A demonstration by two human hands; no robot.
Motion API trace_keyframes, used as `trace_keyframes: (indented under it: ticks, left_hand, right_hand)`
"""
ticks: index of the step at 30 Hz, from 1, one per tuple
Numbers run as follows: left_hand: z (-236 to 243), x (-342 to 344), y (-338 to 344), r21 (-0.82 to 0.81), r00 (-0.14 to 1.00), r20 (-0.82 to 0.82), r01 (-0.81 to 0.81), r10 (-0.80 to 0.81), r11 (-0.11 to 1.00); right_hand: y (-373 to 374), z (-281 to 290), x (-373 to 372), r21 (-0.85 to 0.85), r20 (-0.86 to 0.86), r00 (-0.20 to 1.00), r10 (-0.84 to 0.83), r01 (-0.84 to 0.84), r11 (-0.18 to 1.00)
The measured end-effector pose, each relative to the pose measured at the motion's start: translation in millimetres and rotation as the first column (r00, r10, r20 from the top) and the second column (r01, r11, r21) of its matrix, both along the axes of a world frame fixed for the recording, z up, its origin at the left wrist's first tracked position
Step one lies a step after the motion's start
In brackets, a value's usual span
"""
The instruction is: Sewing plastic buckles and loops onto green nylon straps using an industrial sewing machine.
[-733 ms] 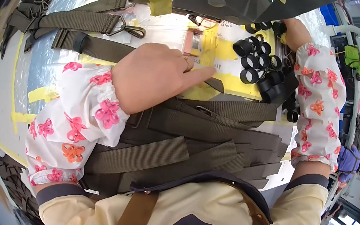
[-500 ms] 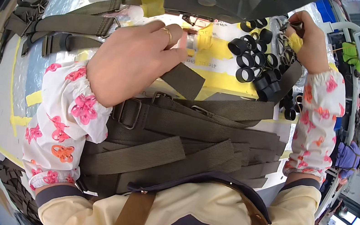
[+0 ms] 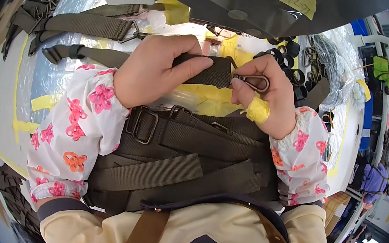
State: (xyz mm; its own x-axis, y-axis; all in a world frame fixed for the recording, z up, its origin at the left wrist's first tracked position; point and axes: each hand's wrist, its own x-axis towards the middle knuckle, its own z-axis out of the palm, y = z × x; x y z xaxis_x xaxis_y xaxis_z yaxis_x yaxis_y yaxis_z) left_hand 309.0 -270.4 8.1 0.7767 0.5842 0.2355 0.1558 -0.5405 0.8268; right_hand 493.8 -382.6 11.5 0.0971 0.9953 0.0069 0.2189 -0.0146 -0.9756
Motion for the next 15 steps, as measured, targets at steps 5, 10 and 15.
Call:
trace_keyframes:
  ticks: [5,10,15]
  left_hand:
    - [0.6,1.5,-9.1,0.157,0.999,-0.035,-0.010,0.015,0.988]
    - [-5.6,6.0,-13.2,0.173,0.999,-0.037,0.011,-0.004,0.985]
    - [-3.8,1.4,-2.5,-0.061,0.988,0.068,0.141,-0.137,0.988]
  right_hand:
    - [-2.7,-0.6,-10.0,0.266,0.383,0.921,-0.072,-0.035,0.963]
    - [3.2,0.3,-26.1,0.388,0.533,0.846,-0.015,-0.229,0.893]
    - [0.8,-6.1,-25.1,0.361,0.173,0.977,-0.129,0.059,0.931]
